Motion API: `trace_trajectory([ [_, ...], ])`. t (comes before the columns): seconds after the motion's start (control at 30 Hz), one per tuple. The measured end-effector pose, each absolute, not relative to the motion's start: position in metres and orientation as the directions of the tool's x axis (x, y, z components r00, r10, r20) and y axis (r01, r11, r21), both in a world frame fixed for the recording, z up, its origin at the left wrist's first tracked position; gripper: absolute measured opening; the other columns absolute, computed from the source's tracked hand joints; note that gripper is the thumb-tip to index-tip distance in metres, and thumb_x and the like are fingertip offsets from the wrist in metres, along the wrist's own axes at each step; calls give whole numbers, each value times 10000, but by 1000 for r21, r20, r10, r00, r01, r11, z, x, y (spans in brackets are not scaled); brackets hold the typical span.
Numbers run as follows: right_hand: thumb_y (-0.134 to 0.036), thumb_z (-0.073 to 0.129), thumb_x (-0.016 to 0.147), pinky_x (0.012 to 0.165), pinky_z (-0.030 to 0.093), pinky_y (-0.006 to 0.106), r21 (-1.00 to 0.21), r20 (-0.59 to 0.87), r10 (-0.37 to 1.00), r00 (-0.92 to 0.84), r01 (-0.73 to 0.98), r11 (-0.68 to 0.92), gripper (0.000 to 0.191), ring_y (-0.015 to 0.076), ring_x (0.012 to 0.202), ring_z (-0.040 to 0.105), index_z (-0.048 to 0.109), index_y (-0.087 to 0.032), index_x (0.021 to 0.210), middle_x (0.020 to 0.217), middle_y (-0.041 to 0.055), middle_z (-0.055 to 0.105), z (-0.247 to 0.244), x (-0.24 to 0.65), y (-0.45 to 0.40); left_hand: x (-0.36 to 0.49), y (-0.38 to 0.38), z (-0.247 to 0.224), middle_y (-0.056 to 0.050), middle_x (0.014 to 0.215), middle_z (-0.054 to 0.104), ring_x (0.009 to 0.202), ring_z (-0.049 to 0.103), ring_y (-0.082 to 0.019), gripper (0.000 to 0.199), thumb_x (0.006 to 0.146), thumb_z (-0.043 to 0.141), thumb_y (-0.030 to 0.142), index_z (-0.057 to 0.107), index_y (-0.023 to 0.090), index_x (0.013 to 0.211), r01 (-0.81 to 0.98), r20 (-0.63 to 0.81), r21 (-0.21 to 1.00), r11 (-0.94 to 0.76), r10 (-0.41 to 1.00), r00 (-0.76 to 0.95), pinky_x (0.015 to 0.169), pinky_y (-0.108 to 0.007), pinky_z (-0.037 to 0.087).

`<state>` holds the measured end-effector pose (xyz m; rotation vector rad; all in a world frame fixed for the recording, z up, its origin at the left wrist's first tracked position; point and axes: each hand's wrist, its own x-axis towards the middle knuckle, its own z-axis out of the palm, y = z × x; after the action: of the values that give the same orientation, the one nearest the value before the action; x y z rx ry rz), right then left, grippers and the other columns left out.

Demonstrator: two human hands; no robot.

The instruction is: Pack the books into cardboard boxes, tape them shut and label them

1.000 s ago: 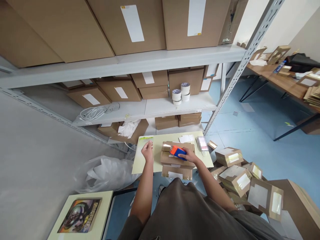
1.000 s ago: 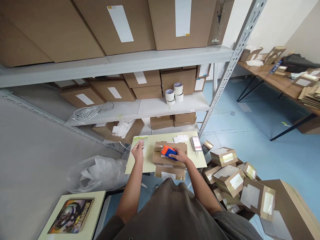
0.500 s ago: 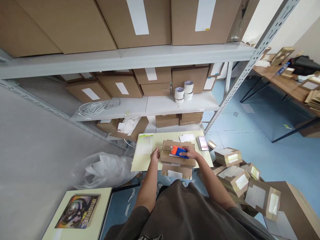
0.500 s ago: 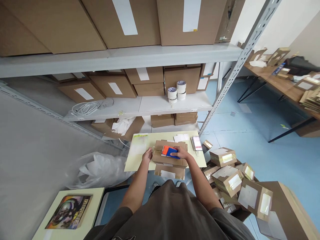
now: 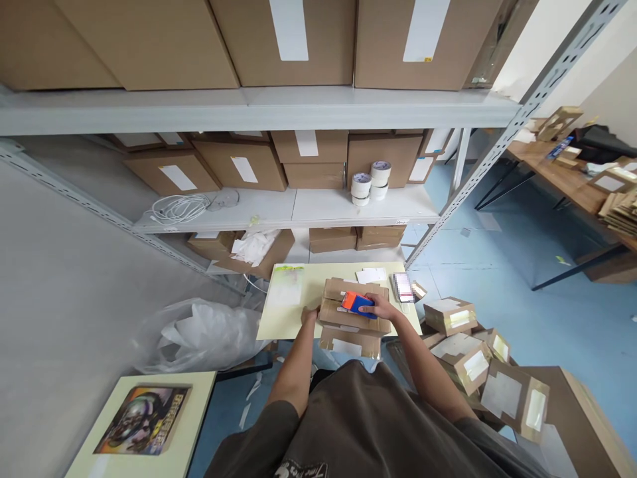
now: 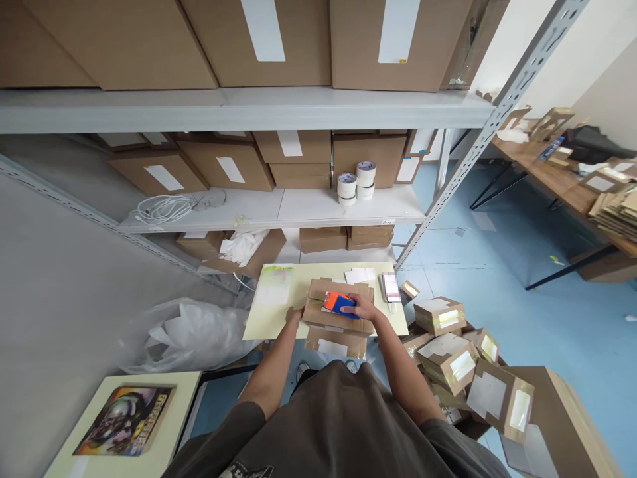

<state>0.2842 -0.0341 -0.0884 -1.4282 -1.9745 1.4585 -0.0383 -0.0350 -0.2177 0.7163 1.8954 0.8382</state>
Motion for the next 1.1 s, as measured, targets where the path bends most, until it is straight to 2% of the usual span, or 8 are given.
trace_trajectory([
  [0.13,-663,728,810,750,474,305,-836,-315,836,-449,549,-20,483,226,853,644,655,-207,955,906,28,703,-88,284,-33,-38,-26,-205,-180,1369,710,1333,626,-300,454,987,576,431,671,159,1337,257,-433,795,550,811,-394,1056,-371,494],
  [0.3,-680,736,799,704,448,280,-805,-332,838,-433,593,-13,500,214,815,641,668,-203,935,894,38,707,-81,275,-28,-12,-21,-196,-165,1326,735,1271,666,-283,514,1074,395,515,706,167,1287,499,-333,795,345,936,-117,1053,-357,486],
  [0.47,-707,733,809,655,412,260,-758,-357,829,-430,652,12,525,203,758,630,714,-207,968,854,38,712,-71,273,-22,-5,-23,-196,-193,1321,730,1243,685,-297,565,1094,312,520,692,157,1302,647,-339,669,366,925,-173,1035,-367,487],
  [0.6,-743,717,806,634,375,265,-664,-347,865,-363,746,47,570,199,710,596,742,-196,963,796,49,703,-69,283,-21,-2,-23,-189,-181,1302,742,1210,699,-304,559,1093,310,518,671,175,1347,682,-351,613,400,911,-219,1003,-369,502],
  [0.7,-756,741,773,641,359,273,-581,-318,886,-338,808,99,597,204,709,581,757,-188,955,777,64,707,-67,289,-23,2,-23,-181,-160,1290,750,1183,708,-297,552,1095,303,519,680,197,1337,686,-339,615,388,916,-214,989,-362,508],
  [0.8,-770,763,736,633,356,282,-554,-332,880,-341,825,110,623,207,696,581,770,-190,962,776,72,722,-63,295,-22,3,-24,-176,-155,1312,742,1188,704,-294,563,1089,314,552,684,210,1341,679,-326,624,387,919,-223,997,-361,506],
  [0.93,-752,792,711,631,376,299,-560,-385,884,-265,828,4,596,223,698,614,783,-200,936,781,87,739,-58,332,-23,2,-23,-175,-182,1301,739,1198,694,-326,565,1083,336,547,689,187,1337,662,-336,637,393,916,-221,1011,-394,499],
  [1.1,-709,829,678,655,409,316,-491,-433,894,-113,861,-129,521,249,725,649,766,-200,769,774,103,743,-54,416,-40,0,-19,-180,-196,1277,744,1205,685,-354,567,1078,328,536,691,181,1331,684,-338,611,399,913,-230,999,-416,503],
])
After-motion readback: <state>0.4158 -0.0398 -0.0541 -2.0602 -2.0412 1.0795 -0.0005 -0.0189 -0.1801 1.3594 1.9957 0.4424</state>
